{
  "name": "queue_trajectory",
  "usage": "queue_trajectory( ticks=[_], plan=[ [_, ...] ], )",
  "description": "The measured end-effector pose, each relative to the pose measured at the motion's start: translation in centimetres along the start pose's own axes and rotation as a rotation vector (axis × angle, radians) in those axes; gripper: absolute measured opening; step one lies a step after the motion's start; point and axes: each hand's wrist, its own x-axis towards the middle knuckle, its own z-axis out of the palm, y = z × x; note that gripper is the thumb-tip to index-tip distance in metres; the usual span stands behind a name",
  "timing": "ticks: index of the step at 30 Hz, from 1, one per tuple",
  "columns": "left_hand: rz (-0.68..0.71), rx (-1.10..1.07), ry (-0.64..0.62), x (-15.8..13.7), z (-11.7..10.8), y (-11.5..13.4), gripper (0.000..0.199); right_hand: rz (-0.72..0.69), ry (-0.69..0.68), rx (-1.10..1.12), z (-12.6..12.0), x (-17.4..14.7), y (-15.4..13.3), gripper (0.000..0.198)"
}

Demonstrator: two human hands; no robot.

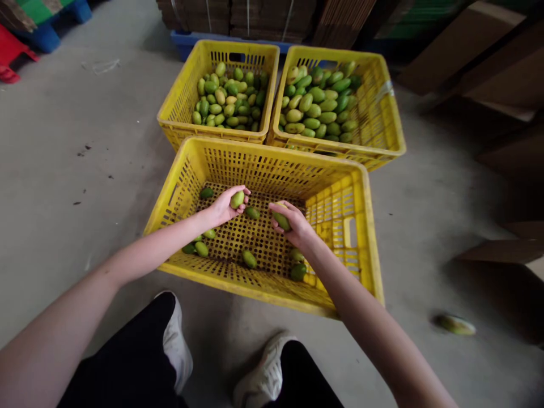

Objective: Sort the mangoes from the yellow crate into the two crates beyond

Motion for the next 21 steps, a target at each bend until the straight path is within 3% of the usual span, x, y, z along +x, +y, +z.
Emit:
queue_trajectory(
  ticks=[3,8,11,14,17,21],
  plan=[
    [0.056,-0.044,0.036,-0.07,0.14,-0.06,0.017,-0.021,-0.032,0.021,0.15,-0.07,0.06,0.041],
    [-0.036,0.041,0.017,0.18,-0.24,-0.09,0.037,0.094,0.090,0.120,0.15,0.60,0.28,0.035],
    [-0.060,0.061,0.032,0.19,-0.32,-0.24,0.046,0.134,0.080,0.185,0.12,0.67,0.28,0.039],
    [-0.058,0.017,-0.023,-0.03,-0.13,-0.30,0.043,0.040,0.030,0.218,0.21,0.40,0.16,0.040],
    [-0.005,-0.036,-0.020,-0.24,0.09,-0.25,0.025,-0.086,0.003,0.215,0.35,0.17,0.17,0.046],
    [-0.010,0.020,0.040,-0.28,0.10,-0.28,0.035,-0.008,0.065,0.191,0.50,0.36,0.62,0.046]
  ],
)
